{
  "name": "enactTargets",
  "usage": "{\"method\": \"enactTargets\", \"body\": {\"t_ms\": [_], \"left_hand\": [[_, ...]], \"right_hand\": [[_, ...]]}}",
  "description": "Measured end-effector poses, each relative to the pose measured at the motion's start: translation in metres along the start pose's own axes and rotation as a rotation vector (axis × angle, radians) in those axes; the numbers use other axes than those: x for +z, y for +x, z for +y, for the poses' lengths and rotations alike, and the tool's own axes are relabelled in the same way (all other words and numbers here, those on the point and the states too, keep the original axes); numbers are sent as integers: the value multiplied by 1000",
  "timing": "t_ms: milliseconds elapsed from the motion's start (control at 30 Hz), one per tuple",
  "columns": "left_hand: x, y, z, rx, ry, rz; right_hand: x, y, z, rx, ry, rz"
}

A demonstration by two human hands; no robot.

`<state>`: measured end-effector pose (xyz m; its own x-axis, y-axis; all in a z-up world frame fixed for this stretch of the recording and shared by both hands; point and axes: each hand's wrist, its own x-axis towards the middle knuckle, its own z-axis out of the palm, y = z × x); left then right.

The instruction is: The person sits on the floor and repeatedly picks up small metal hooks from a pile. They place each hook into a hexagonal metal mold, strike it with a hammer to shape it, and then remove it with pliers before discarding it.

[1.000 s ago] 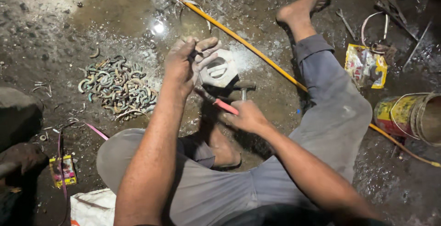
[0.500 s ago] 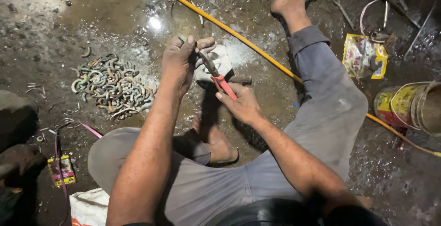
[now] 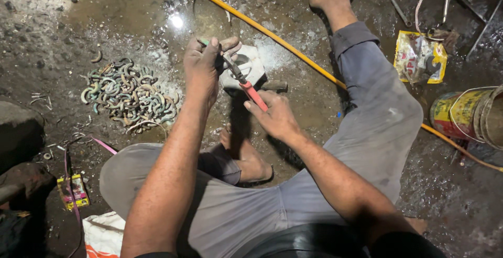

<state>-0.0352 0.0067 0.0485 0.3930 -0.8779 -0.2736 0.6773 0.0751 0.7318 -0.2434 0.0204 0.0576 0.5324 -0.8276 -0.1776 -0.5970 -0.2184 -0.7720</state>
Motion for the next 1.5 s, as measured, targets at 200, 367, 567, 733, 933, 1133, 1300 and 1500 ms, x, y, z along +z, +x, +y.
{"method": "enactTargets", "body": {"t_ms": [200,367,567,733,933,1133,1300,1500], "left_hand": [[3,-1,2,51,128,-21],[3,-2,5,20,127,-47],[1,1,7,-36,68,-88],[-8,5,3,-123,51,-31],[-29,14,-11,-56,72,56],[-46,26,-12,-64,-8,187],[-56,26,-8,-93,7,228],[-63,31,-7,-112,-29,356]], "right_hand": [[-1,0,-5,74,88,-26],[-1,0,-4,115,150,-62],[4,2,6,114,234,-141],[14,0,5,263,472,-234],[18,-16,-14,416,714,-344],[7,-45,-31,395,633,-387],[1,-66,-32,454,551,-375],[-8,-85,-35,443,447,-361]]}}
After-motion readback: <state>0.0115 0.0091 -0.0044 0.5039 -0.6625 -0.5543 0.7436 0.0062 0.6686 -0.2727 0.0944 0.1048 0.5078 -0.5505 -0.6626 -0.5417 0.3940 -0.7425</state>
